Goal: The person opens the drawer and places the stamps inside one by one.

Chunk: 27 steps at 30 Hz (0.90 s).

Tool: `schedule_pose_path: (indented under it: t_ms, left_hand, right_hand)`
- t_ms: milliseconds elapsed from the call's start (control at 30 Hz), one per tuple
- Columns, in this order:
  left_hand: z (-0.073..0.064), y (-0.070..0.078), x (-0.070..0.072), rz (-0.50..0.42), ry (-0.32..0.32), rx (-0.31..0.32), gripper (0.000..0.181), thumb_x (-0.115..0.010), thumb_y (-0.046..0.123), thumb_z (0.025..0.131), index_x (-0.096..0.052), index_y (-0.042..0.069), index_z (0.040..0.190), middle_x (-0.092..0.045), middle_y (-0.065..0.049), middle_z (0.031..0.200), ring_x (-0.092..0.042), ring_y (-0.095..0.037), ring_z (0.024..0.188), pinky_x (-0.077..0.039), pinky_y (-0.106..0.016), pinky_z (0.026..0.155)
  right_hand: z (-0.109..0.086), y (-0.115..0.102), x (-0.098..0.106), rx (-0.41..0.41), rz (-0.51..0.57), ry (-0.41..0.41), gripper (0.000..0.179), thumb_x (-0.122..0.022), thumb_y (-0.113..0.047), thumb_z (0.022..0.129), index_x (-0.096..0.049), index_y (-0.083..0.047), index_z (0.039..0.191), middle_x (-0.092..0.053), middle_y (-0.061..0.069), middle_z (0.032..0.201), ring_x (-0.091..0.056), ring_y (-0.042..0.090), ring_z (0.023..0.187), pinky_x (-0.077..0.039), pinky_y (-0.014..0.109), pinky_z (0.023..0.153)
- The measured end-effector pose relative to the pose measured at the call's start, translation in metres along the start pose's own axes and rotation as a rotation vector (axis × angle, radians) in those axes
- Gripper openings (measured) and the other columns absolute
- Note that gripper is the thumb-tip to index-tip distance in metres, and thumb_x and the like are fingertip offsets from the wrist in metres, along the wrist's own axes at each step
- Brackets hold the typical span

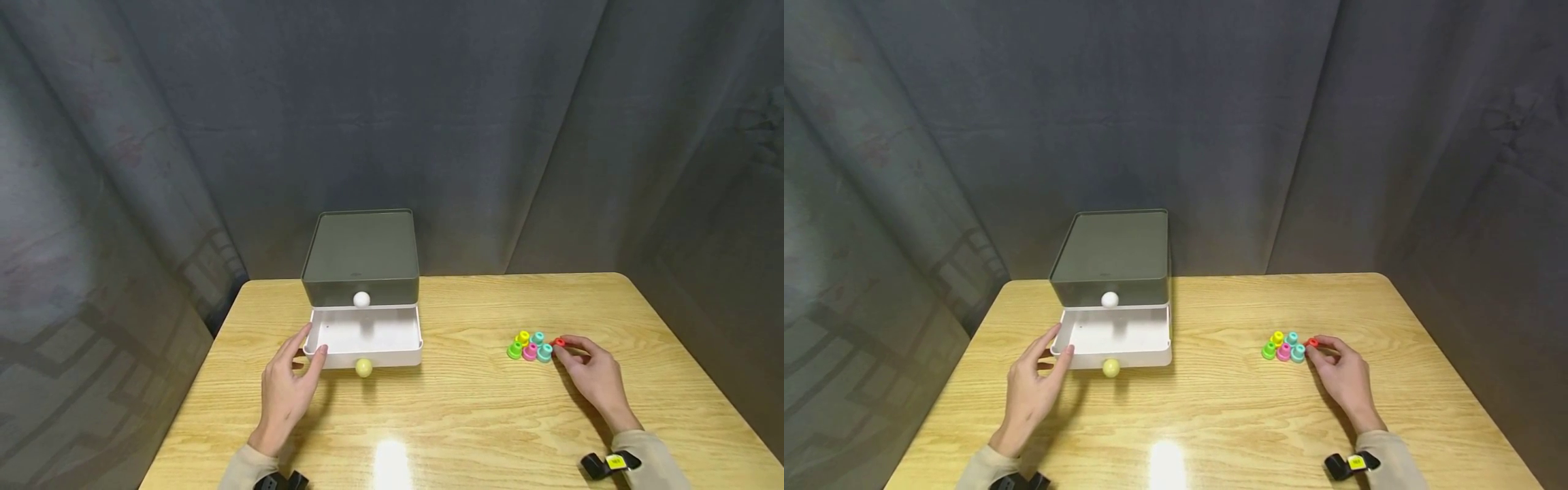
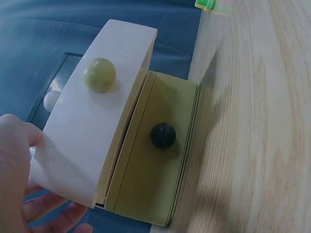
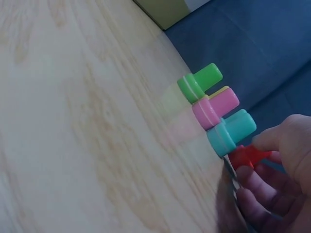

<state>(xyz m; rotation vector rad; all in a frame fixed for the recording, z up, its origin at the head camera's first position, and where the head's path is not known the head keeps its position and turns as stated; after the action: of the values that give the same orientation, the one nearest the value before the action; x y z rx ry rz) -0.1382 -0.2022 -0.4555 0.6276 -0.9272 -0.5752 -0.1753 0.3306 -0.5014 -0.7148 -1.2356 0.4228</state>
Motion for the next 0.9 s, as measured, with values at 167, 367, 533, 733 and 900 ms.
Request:
schedule_pose_path:
  t_ms: [167,367,533,733,900]
  left_hand:
    - [0.000,0.000,0.000,-0.001,-0.002,0.002,0.049,-0.080,0.022,0.096,-0.069,0.011,0.142,-0.075,-0.013,0.133,-0.071,-0.021,0.096,-0.059,-0.029,0.077]
    - [0.000,0.000,0.001,0.006,-0.006,0.002,0.048,-0.079,0.023,0.097,-0.069,0.011,0.143,-0.075,-0.013,0.133,-0.071,-0.021,0.095,-0.060,-0.030,0.077]
    - [-0.002,-0.001,0.000,0.016,-0.015,0.013,0.048,-0.077,0.024,0.099,-0.068,0.013,0.144,-0.074,-0.012,0.135,-0.072,-0.022,0.094,-0.059,-0.028,0.077]
    - [-0.003,-0.001,-0.001,0.020,-0.016,0.007,0.045,-0.075,0.025,0.100,-0.069,0.015,0.143,-0.075,-0.011,0.134,-0.071,-0.021,0.095,-0.059,-0.029,0.076]
    - [-0.003,-0.001,-0.002,0.025,-0.012,0.012,0.039,-0.074,0.027,0.100,-0.072,0.020,0.139,-0.077,-0.005,0.130,-0.068,-0.017,0.096,-0.060,-0.033,0.077]
  right_hand:
    - [0.002,-0.002,0.005,-0.014,0.004,0.006,0.039,-0.069,-0.030,0.104,-0.071,0.001,0.128,-0.075,0.027,0.115,-0.053,-0.012,0.075,-0.047,0.015,0.061]
    - [0.004,-0.008,0.012,-0.014,0.010,0.007,0.041,-0.070,-0.032,0.103,-0.071,0.000,0.128,-0.076,0.024,0.107,-0.054,-0.006,0.072,-0.048,0.020,0.056]
    - [0.005,-0.017,0.016,0.033,0.024,0.026,0.038,-0.072,-0.031,0.102,-0.073,-0.002,0.126,-0.076,0.026,0.114,-0.053,-0.013,0.075,-0.049,0.020,0.057]
    - [0.007,-0.030,0.018,0.079,0.019,0.023,0.037,-0.072,-0.030,0.103,-0.073,-0.001,0.126,-0.075,0.028,0.119,-0.051,-0.017,0.078,-0.050,0.021,0.055]
    - [0.008,-0.043,0.020,0.112,0.023,0.011,0.037,-0.071,-0.030,0.103,-0.073,-0.001,0.127,-0.075,0.026,0.121,-0.049,-0.020,0.082,-0.052,0.015,0.061]
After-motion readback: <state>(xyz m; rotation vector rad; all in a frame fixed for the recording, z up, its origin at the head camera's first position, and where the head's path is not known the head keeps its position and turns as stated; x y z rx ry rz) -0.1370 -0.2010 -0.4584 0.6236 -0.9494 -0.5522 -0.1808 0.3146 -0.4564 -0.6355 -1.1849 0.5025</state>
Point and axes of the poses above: each hand's wrist, its own z-axis towards the middle knuckle, its own x-axis out of the back of the hand, y = z × x, the point moved 3 cm from there along z, towards the middle knuckle
